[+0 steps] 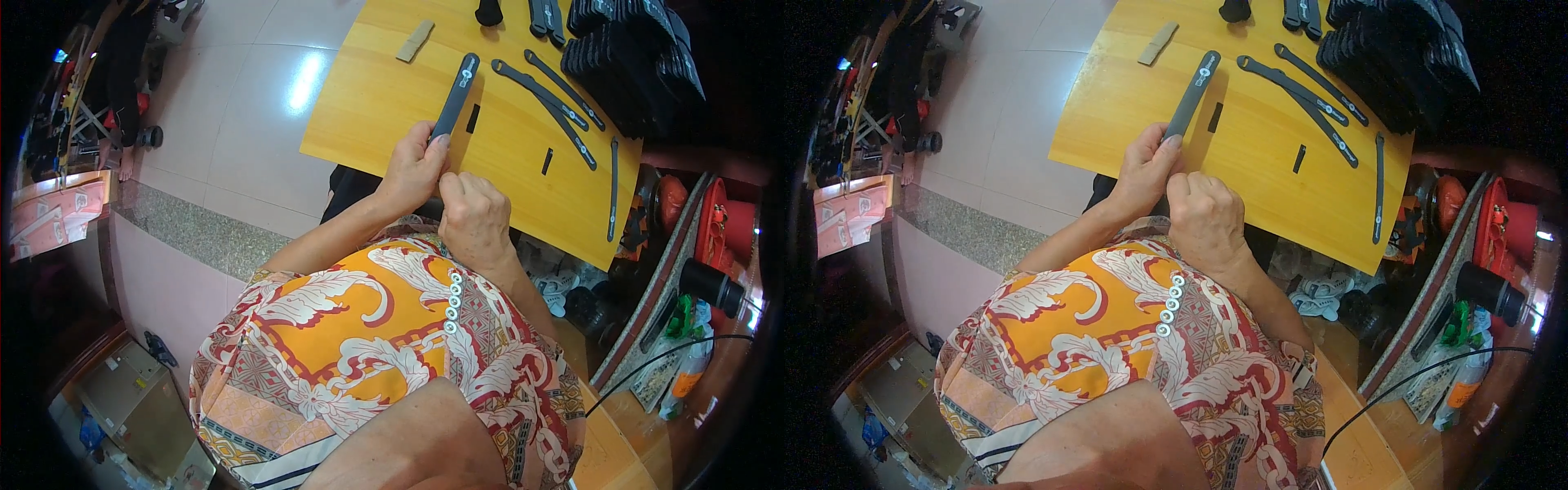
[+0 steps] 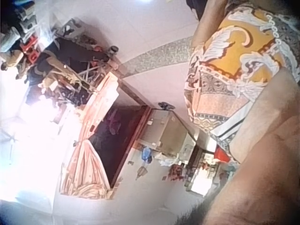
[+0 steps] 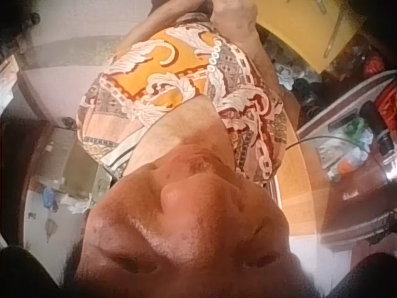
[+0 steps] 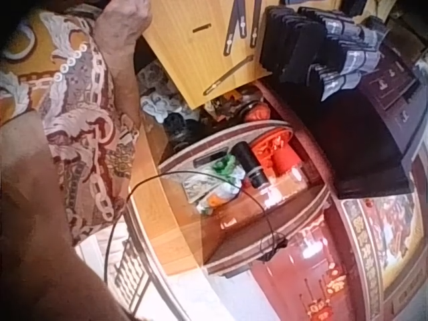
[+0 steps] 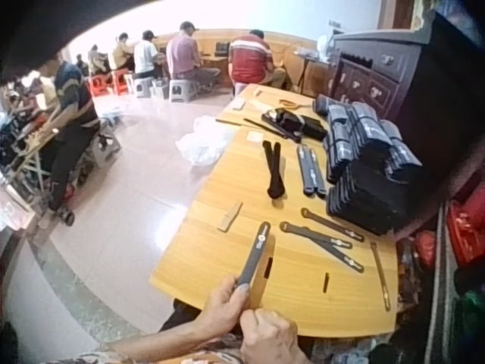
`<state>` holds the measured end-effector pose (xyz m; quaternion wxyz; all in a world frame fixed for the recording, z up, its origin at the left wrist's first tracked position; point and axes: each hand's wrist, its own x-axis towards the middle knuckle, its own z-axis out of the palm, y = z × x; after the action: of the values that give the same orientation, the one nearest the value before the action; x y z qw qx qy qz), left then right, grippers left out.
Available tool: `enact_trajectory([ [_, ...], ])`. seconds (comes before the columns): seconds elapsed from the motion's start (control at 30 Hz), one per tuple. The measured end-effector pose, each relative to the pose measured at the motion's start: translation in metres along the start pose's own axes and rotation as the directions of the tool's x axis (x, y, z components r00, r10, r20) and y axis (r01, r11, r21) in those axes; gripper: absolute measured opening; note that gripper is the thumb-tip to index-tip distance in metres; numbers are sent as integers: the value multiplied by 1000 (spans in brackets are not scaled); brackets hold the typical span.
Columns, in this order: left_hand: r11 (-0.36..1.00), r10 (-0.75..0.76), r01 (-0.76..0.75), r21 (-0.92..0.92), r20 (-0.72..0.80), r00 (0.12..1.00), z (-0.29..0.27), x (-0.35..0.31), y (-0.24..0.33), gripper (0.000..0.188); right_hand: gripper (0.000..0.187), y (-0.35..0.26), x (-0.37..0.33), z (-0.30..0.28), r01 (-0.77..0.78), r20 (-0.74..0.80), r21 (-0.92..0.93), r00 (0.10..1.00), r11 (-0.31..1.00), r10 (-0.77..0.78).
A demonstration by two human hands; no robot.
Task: Assembling components for tourniquets at a workshop table.
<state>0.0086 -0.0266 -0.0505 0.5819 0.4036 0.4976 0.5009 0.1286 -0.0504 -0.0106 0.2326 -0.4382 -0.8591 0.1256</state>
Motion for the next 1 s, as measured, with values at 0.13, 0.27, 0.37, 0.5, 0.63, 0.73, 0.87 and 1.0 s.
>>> enact_trajectory([
  [0.13, 997, 38, -37, 72, -24, 999, 0, 0, -5, 17, 2, 12, -3, 10, -55, -23, 232, 998, 971, 62],
  [0.27, 999, 5, -5, 42, 1, 1000, 0, 0, 0, 18, 17, 18, -7, 8, -505, 398, 712, 863, 488, 313],
  [0.37, 961, -212, 219, -166, 63, 975, -3, 4, 7, 16, 13, 14, -7, -2, -455, 295, 626, 890, 633, 348],
  [0.5, 892, -278, 304, -335, 126, 952, -9, 8, 7, 15, 6, 10, -8, -4, -350, 171, 522, 936, 778, 306],
  [0.63, 861, -314, 339, -379, 127, 941, -10, 7, 11, 15, 6, 4, -5, -2, -238, 55, 453, 969, 859, 239],
  [0.73, 853, -330, 363, -375, 151, 932, -10, 6, 14, 15, 6, 1, -5, -3, -221, 44, 444, 973, 868, 225],
  [0.87, 853, -327, 364, -374, 160, 931, -9, 5, 15, 16, 5, 1, -3, -4, -196, 22, 415, 978, 889, 205],
  [1.0, 869, -322, 349, -352, 135, 937, -7, 5, 16, 17, 4, 1, -3, -6, -193, 26, 396, 980, 898, 199],
])
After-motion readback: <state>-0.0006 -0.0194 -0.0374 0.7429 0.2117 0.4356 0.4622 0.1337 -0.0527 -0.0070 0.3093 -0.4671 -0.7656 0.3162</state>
